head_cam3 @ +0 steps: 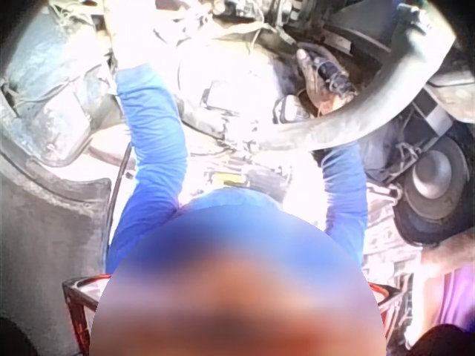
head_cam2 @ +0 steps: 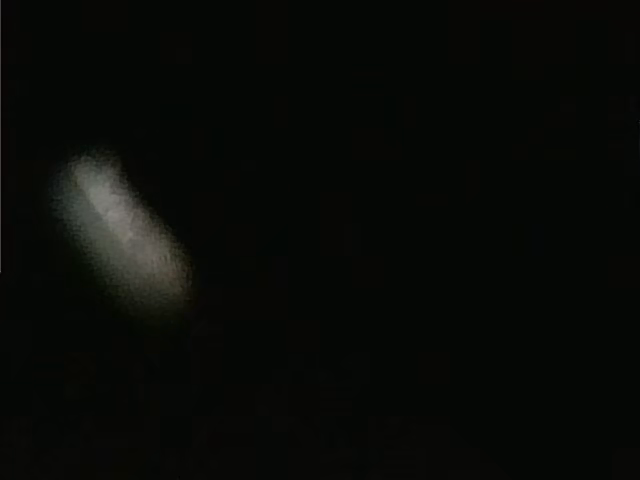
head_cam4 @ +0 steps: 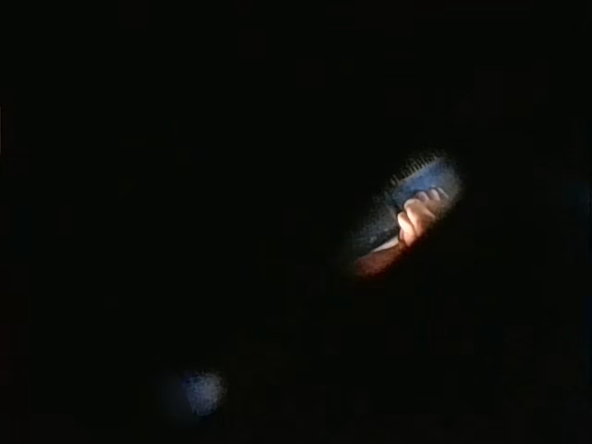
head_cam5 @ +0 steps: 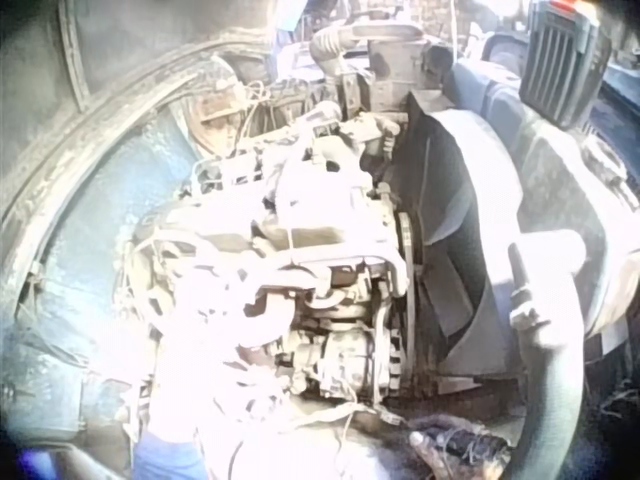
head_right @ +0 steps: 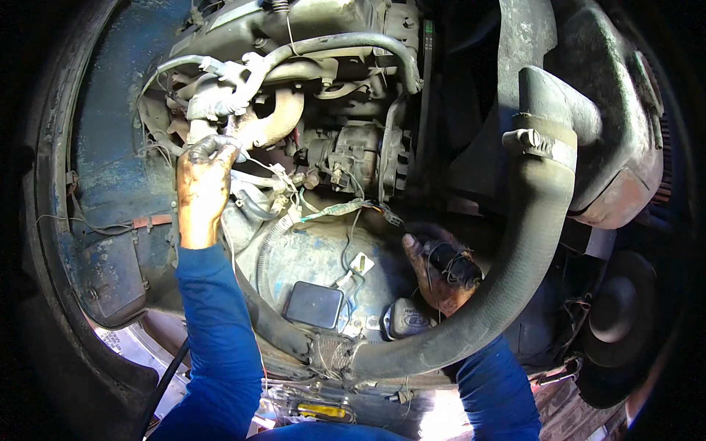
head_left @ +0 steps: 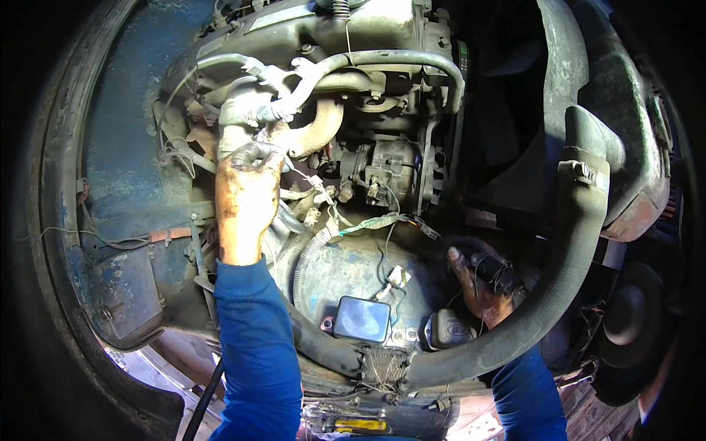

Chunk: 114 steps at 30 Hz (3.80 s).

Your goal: The person works inside a vehicle engine bay, using a test light to check electrical connections and then using pliers to adjust or remove a wire clip. The task involves repeated testing and manipulation of engine wiring.

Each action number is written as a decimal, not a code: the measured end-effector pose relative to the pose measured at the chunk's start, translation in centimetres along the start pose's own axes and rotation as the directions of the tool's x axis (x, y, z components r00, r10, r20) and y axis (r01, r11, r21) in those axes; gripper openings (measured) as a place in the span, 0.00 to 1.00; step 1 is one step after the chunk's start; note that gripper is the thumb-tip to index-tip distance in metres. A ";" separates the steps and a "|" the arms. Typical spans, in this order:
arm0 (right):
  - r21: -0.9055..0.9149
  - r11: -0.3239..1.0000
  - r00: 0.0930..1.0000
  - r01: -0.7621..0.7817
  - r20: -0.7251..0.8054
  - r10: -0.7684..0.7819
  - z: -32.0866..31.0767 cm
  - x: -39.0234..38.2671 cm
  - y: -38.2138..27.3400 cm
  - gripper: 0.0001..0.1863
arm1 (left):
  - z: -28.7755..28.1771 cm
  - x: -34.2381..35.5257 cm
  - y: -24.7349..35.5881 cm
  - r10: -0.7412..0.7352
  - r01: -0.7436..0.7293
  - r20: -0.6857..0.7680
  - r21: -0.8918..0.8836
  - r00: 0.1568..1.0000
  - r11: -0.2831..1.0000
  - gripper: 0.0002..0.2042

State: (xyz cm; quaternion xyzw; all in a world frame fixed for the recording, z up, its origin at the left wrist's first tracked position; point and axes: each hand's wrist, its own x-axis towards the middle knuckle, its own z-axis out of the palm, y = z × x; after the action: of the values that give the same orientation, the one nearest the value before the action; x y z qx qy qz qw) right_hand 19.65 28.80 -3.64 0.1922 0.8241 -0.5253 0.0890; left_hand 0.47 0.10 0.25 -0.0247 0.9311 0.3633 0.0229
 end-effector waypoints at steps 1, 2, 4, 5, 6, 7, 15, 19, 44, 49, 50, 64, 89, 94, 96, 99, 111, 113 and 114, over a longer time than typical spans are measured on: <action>-0.004 1.000 1.000 0.006 0.001 -0.006 -0.1 0.1 -0.1 0.14 | 0.1 0.1 0.0 0.006 -0.006 0.006 0.008 1.000 1.000 0.07; -0.007 1.000 1.000 0.022 0.003 -0.022 -0.1 0.1 -0.2 0.14 | 0.1 0.2 -0.1 0.013 -0.013 0.024 -0.009 1.000 1.000 0.07; 0.022 1.000 1.000 -0.016 0.004 0.016 0.1 0.1 -0.3 0.14 | 0.0 0.3 -0.1 0.012 -0.014 0.060 0.025 0.998 1.000 0.08; 0.030 0.998 0.999 -0.049 0.002 0.049 0.2 0.4 -0.3 0.14 | 0.1 0.5 -0.1 0.052 -0.053 0.070 0.012 0.996 0.999 0.08; 0.026 1.000 1.000 -0.013 -0.002 0.013 0.2 0.5 -0.2 0.14 | 0.1 0.5 -0.1 0.058 -0.061 0.080 0.033 0.995 0.998 0.08; 0.014 1.000 1.000 0.005 -0.007 -0.005 0.1 0.6 -0.2 0.14 | 0.1 0.4 -0.1 0.065 -0.070 0.091 0.055 0.994 0.996 0.08; -0.008 1.000 1.000 0.024 0.006 -0.024 0.0 0.6 0.1 0.14 | 0.3 0.3 -0.4 0.033 -0.016 0.310 -0.059 0.950 0.998 0.07; 0.047 0.997 0.998 -0.054 0.020 0.053 0.0 0.5 -0.1 0.14 | 0.2 0.3 -0.7 0.043 -0.050 0.361 0.009 0.931 0.999 0.06; 0.335 0.926 0.957 -0.176 0.279 0.081 0.4 0.2 -0.8 0.12 | 1.6 -0.3 -1.3 -0.037 0.070 0.522 -0.044 0.852 0.997 0.05; 0.233 0.966 0.976 -0.113 0.209 0.063 0.5 -0.1 -0.1 0.12 | 2.6 -0.4 -1.2 -0.111 0.303 0.557 -0.266 0.823 0.915 0.03; 0.208 0.970 0.978 -0.127 0.192 0.087 0.4 -0.1 0.0 0.12 | 2.6 -0.4 -1.4 -0.127 0.341 0.570 -0.286 0.812 0.895 0.03; 0.211 0.967 0.962 -0.145 0.260 0.087 -0.2 -0.2 -0.6 0.12 | 2.1 -0.2 -1.5 0.152 -0.184 0.464 0.022 0.873 0.983 0.05; 0.170 0.984 0.958 0.057 0.267 -0.102 0.8 0.1 -0.4 0.18 | 4.2 -0.8 -0.9 0.123 -0.039 0.703 -0.134 0.700 0.990 0.07; 0.186 0.964 0.881 0.188 0.403 -0.250 1.5 1.2 1.0 0.09 | 4.3 -0.4 -1.0 0.095 0.011 0.735 -0.138 0.671 0.990 0.10; 0.383 0.917 0.818 0.107 0.490 -0.300 2.1 2.5 2.2 0.06 | 4.2 -0.4 -1.2 0.126 -0.080 0.720 -0.098 0.682 0.992 0.11; 0.658 0.712 0.817 -0.246 0.536 -0.212 4.2 4.0 3.5 0.08 | 4.3 -0.1 -1.4 0.083 -0.104 0.733 -0.018 0.675 0.994 0.11; 0.006 0.991 0.947 0.133 0.293 -0.129 10.0 7.0 -1.9 0.17 | 5.3 -0.1 -3.2 0.329 -0.339 0.679 -0.124 0.656 0.933 0.09; 0.064 0.968 0.944 0.243 0.214 -0.252 10.3 7.3 -1.5 0.17 | 5.3 -0.1 -3.1 0.255 -0.213 0.672 -0.147 0.695 0.966 0.09; 0.058 0.972 0.953 0.227 0.193 -0.234 10.3 7.4 -1.1 0.17 | 5.2 -0.1 -3.0 0.193 -0.169 0.688 -0.104 0.699 0.980 0.09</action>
State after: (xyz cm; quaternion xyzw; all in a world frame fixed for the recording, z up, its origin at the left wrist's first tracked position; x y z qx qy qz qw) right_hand 11.84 20.79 -9.72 0.0430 0.8185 -0.5630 0.1057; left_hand 0.88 1.44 -5.60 0.2045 0.8459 0.3617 0.3342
